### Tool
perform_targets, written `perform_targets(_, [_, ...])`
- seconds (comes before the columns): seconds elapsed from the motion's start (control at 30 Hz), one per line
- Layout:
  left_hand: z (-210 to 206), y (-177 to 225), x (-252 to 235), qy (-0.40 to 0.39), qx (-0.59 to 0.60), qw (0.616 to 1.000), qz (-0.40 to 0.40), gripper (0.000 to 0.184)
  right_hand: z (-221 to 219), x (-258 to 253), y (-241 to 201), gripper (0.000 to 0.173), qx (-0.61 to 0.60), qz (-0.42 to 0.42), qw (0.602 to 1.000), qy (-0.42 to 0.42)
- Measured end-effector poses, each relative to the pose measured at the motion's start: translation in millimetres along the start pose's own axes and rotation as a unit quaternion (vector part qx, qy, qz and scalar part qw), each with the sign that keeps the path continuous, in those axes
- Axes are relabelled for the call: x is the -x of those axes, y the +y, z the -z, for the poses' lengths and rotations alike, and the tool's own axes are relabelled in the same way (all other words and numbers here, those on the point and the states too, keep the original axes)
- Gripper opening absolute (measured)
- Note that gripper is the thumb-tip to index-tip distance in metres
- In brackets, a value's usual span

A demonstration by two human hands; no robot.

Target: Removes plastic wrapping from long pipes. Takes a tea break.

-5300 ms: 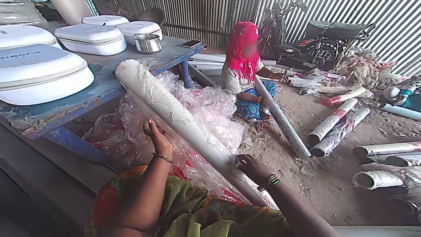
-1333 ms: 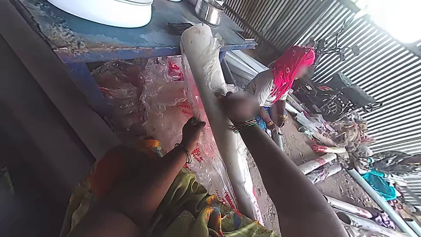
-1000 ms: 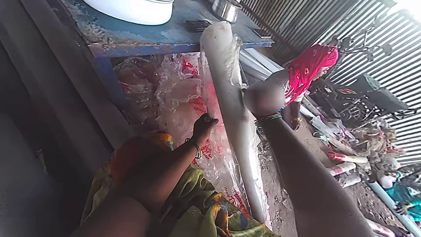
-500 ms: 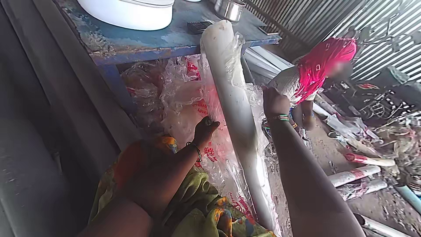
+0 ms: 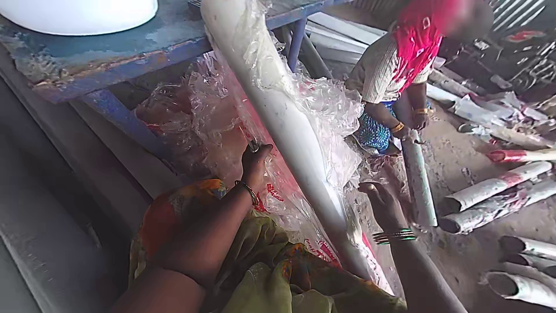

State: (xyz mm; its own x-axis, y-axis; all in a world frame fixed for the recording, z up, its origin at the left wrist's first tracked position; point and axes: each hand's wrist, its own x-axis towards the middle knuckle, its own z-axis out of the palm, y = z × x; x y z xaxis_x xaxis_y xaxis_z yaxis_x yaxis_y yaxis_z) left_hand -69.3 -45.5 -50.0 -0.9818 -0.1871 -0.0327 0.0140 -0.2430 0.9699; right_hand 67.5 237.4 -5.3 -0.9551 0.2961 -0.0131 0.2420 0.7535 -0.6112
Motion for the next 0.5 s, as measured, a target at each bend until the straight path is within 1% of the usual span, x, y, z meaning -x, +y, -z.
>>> perform_targets(0.07, [-1.4, -3.1, 0.5, 0.006, -0.006, 1.000, -0.014, 0.024, -6.1, 7.9, 3.1, 0.044, -0.017, 0.012, 0.999, -0.046])
perform_targets(0.1, [-2.8, -2.4, 2.1, 0.007, -0.009, 1.000, -0.016, 0.026, -9.1, 10.6, 1.8, 0.043, -0.027, 0.036, 0.998, -0.048])
perform_targets(0.13, [-4.0, -0.8, 4.2, 0.006, -0.011, 1.000, -0.021, 0.027, -12.2, 12.7, -0.6, 0.044, -0.035, 0.067, 0.996, -0.037])
perform_targets(0.2, [-4.4, -1.4, 5.2, 0.010, -0.015, 0.999, -0.036, 0.030, -20.0, 15.8, -7.7, 0.051, -0.036, 0.113, 0.993, -0.014])
perform_targets(0.27, [-2.1, -3.7, 4.9, 0.004, -0.016, 0.999, -0.048, 0.032, -25.9, 18.1, -18.4, 0.060, -0.008, 0.158, 0.987, 0.024])
perform_targets(0.33, [-0.4, -5.5, 4.1, -0.003, -0.017, 0.999, -0.051, 0.032, -33.0, 15.7, -26.8, 0.065, 0.033, 0.205, 0.975, 0.073])
perform_targets(0.4, [-0.2, -5.3, 4.2, -0.002, -0.024, 0.998, -0.053, 0.030, -38.6, 11.9, -35.8, 0.062, 0.065, 0.238, 0.963, 0.109])
perform_targets(0.5, [0.3, -7.4, 4.0, -0.005, -0.026, 0.998, -0.058, 0.028, -42.9, 5.4, -45.6, 0.052, 0.096, 0.266, 0.953, 0.112])
